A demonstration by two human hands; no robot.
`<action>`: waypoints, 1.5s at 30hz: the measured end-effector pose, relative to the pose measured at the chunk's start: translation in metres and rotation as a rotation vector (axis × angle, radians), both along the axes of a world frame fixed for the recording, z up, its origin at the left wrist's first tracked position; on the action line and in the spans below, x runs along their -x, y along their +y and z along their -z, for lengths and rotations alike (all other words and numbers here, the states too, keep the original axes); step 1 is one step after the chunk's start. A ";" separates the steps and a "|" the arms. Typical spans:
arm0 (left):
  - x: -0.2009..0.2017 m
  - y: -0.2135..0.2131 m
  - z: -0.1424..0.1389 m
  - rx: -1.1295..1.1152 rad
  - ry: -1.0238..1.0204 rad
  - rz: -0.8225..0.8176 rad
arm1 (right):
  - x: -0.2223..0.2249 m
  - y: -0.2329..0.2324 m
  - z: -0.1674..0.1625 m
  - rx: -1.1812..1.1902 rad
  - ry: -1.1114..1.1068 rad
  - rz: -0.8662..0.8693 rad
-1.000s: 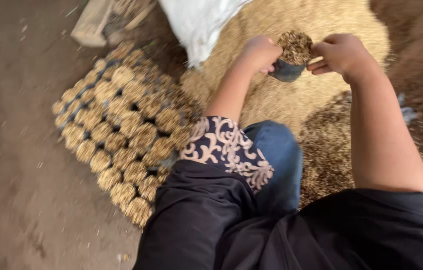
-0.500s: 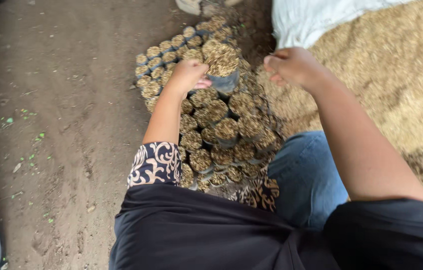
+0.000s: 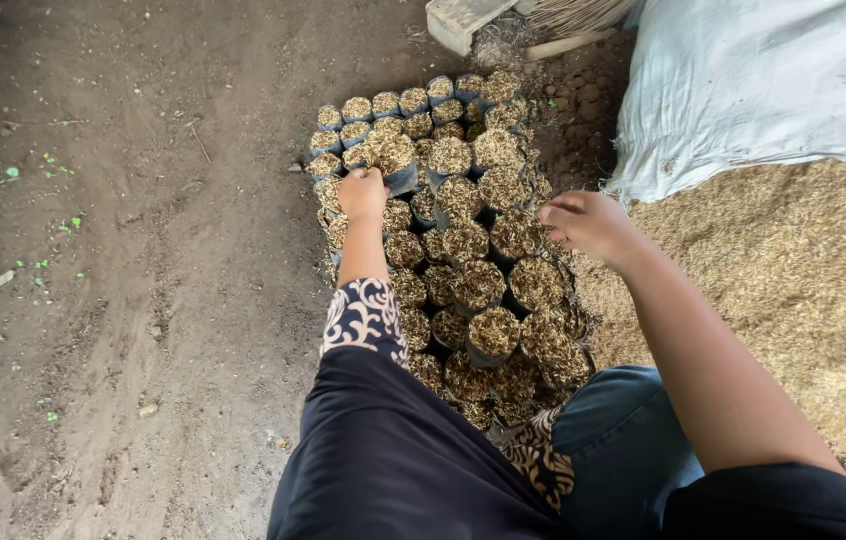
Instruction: The person scoops grain from a large pile into small black pouches by hand, then places the filled pouches into a tray. The process is repeated continuously.
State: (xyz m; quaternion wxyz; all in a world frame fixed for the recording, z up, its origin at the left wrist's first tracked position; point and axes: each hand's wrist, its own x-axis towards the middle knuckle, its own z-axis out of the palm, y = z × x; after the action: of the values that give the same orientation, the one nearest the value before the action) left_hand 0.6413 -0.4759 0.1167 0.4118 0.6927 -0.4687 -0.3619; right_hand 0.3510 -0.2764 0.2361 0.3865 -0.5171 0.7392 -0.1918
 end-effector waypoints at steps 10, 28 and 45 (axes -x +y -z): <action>0.027 -0.017 0.033 -0.123 -0.037 -0.105 | 0.011 0.010 0.024 -0.028 -0.038 0.040; 0.013 -0.028 0.064 -0.168 -0.272 0.081 | 0.024 0.017 0.023 -0.037 -0.028 -0.015; 0.069 0.047 0.002 -0.161 -0.125 0.512 | 0.020 0.023 0.020 -0.016 0.060 0.013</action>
State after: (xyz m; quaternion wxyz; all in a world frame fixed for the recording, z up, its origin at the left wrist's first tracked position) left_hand 0.5728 -0.4286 0.1145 0.2211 0.6030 -0.6227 -0.4469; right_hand 0.3307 -0.2531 0.2158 0.3669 -0.5145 0.7555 -0.1727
